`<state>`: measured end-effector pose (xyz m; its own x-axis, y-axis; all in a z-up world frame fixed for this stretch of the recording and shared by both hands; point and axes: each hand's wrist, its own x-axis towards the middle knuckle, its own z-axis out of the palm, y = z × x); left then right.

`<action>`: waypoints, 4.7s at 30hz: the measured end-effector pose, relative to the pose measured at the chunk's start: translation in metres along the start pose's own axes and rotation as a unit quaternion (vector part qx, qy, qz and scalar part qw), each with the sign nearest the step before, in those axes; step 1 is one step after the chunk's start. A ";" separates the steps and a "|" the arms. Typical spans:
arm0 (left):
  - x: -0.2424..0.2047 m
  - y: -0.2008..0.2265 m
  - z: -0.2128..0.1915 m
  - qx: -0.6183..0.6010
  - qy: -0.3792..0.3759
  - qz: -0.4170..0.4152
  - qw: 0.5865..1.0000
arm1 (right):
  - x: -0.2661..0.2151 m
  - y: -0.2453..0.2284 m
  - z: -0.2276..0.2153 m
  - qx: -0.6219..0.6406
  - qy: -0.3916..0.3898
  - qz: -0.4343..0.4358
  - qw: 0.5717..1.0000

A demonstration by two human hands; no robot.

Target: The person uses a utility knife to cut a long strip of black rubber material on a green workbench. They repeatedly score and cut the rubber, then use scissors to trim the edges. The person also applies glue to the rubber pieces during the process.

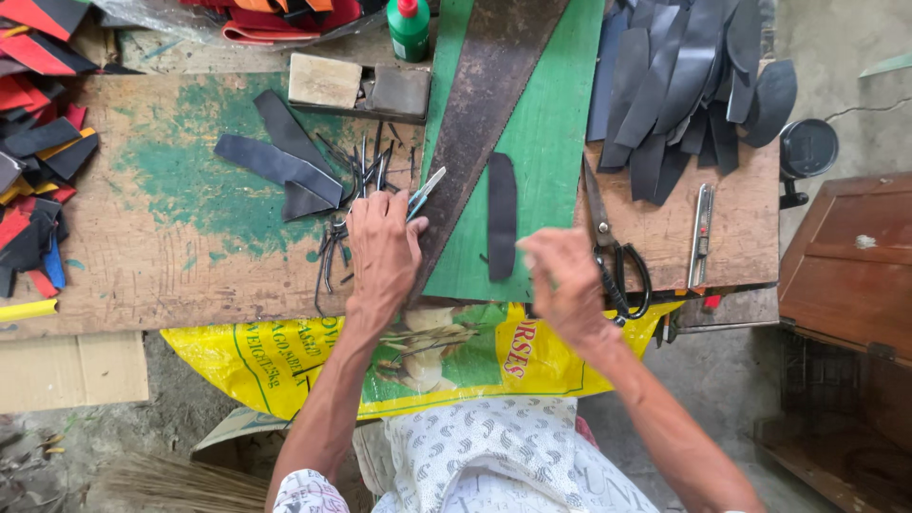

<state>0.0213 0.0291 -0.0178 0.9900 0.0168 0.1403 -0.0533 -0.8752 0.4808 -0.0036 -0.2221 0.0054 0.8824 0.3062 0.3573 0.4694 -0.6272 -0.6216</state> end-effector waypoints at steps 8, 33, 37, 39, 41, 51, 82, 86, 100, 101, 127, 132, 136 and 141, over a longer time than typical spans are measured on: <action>-0.021 -0.010 -0.014 -0.113 0.079 -0.057 0.989 | -0.004 -0.016 0.044 0.011 -0.019 0.009 1.000; -0.067 -0.029 -0.076 -0.507 -0.054 -0.315 0.800 | 0.002 0.021 0.007 -0.058 -0.180 0.020 0.982; -0.053 -0.025 -0.099 -0.603 -0.011 -0.282 0.746 | 0.004 0.016 0.023 -0.062 -0.150 -0.013 0.987; -0.049 -0.020 -0.103 -0.619 0.000 -0.279 0.734 | 0.007 0.014 0.033 -0.062 -0.150 -0.012 0.987; -0.049 -0.015 -0.103 -0.609 0.001 -0.285 0.740 | 0.012 0.012 0.041 -0.059 -0.147 -0.014 0.987; -0.072 -0.014 -0.074 -0.602 -0.019 -0.298 0.740 | 0.018 0.024 0.061 -0.003 -0.112 0.012 0.994; -0.143 0.010 0.039 -0.529 -0.034 -0.411 0.742 | 0.062 0.043 0.075 -0.126 -0.128 0.002 0.984; -0.141 0.010 0.038 -0.522 -0.037 -0.421 0.741 | 0.062 0.044 0.077 -0.129 -0.139 0.011 0.982; -0.138 0.010 0.037 -0.532 -0.044 -0.441 0.722 | 0.064 0.041 0.077 -0.143 -0.156 0.022 0.977; -0.138 0.010 0.037 -0.529 -0.044 -0.440 0.724 | 0.064 0.041 0.077 -0.143 -0.157 0.023 0.977; -0.139 0.000 0.037 -0.576 -0.075 -0.433 0.689 | 0.079 0.032 0.062 -0.122 -0.239 0.035 0.963; -0.139 0.000 0.039 -0.557 -0.075 -0.432 0.705 | 0.080 0.029 0.063 -0.135 -0.245 0.041 0.959; -0.138 0.001 0.033 -0.498 -0.103 -0.436 0.742 | 0.079 0.022 0.067 -0.156 -0.249 0.060 0.954; -0.137 -0.005 0.018 -0.477 -0.117 -0.423 0.762 | 0.072 0.022 0.068 -0.133 -0.200 0.035 0.970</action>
<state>-0.1115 0.0226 -0.0546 0.7131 0.1965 -0.6729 0.6559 0.1517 0.7394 0.0722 -0.1648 -0.0300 0.8790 0.4767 -0.0121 0.4298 -0.8031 -0.4127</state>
